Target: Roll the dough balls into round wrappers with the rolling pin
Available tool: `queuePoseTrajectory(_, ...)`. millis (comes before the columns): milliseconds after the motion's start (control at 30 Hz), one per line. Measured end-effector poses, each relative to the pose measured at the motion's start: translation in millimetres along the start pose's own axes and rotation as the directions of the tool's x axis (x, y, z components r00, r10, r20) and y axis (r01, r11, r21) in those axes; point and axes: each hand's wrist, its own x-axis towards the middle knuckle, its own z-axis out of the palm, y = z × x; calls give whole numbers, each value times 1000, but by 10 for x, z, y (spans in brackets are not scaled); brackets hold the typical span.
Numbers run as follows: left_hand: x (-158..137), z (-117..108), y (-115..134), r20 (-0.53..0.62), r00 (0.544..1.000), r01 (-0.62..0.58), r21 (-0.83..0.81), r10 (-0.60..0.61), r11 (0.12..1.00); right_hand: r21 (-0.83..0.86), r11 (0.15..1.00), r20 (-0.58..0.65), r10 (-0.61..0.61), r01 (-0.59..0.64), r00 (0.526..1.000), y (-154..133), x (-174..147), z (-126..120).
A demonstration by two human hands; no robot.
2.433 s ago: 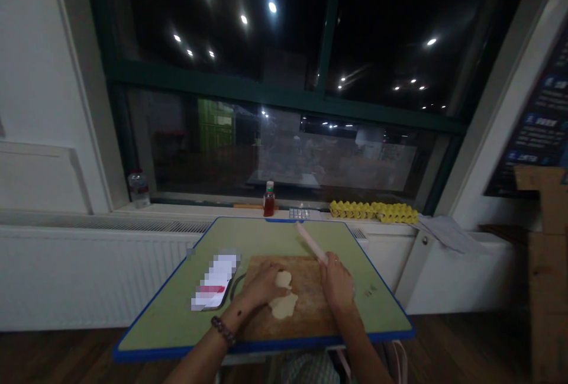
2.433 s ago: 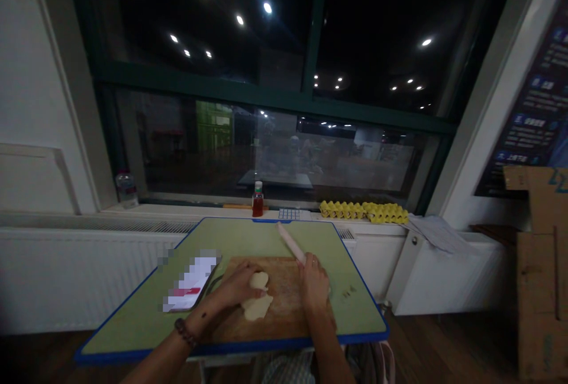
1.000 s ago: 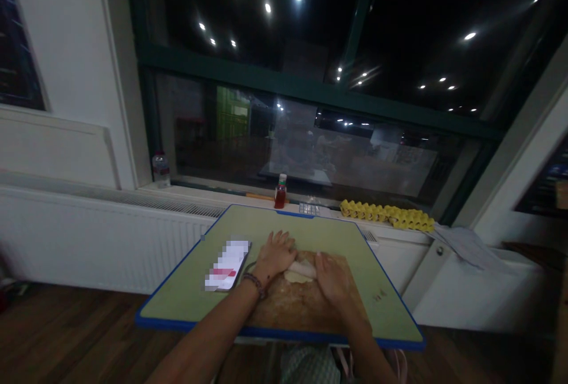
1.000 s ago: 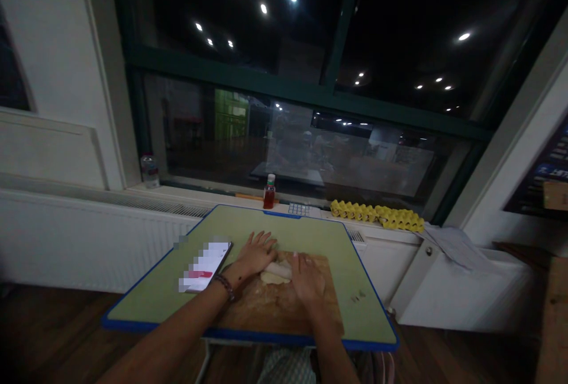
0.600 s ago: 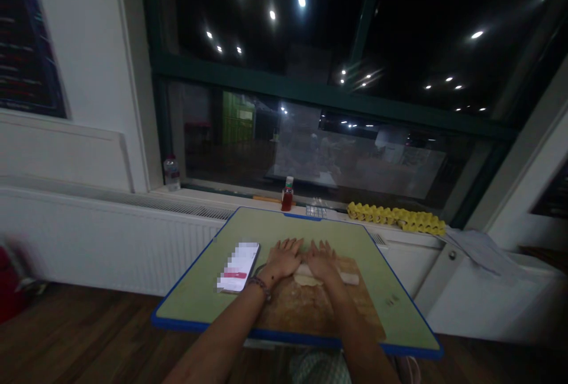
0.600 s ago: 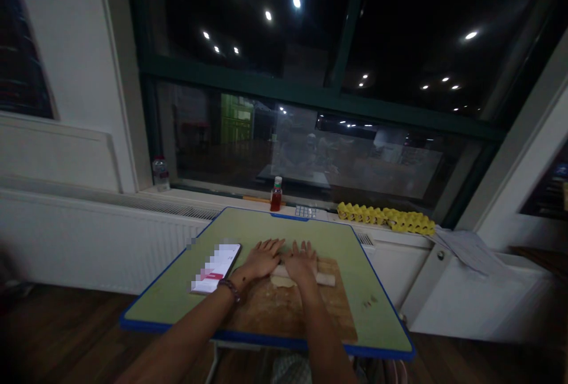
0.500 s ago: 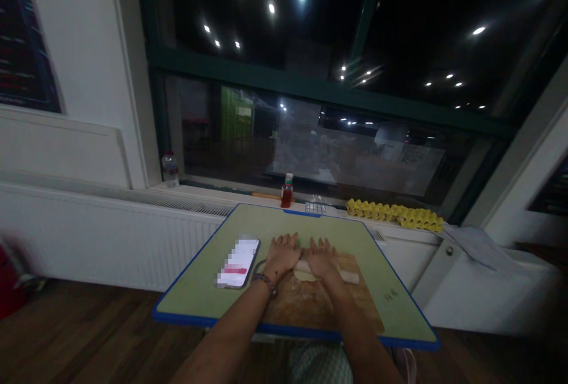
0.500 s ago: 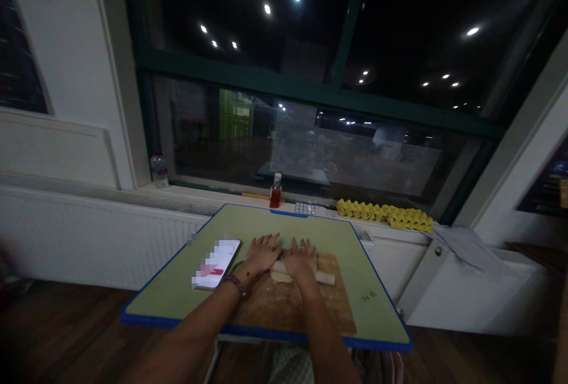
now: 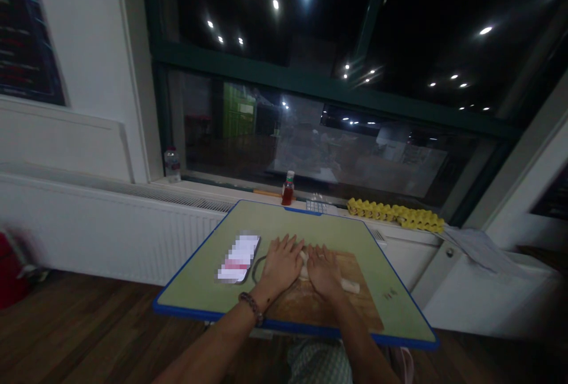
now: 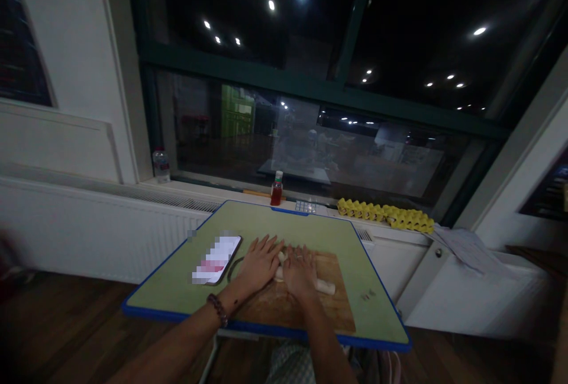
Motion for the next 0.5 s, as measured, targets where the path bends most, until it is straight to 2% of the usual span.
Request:
queuePoseTrajectory(133,69,26,-42,35,999,-12,-14,13,1000,4,1000,1,-26,26,1000,30,40,7)
queuePoseTrajectory(300,405,13,-97,231,971,80,-63,-63,995,81,994,20,66,-67,998,95,363,-5)
queuePoseTrajectory(367,551,16,-107,251,961,139,-79,-115,987,104,989,-105,113,-102,988,123,513,-16)
queuePoseTrajectory(433,676,41,-120,212,964,182,-85,-161,980,125,984,-270,154,-124,951,153,642,-21)
queuePoseTrajectory(500,773,89,-144,155,969,205,-88,-190,975,137,983,-359,168,-126,918,186,747,-6)
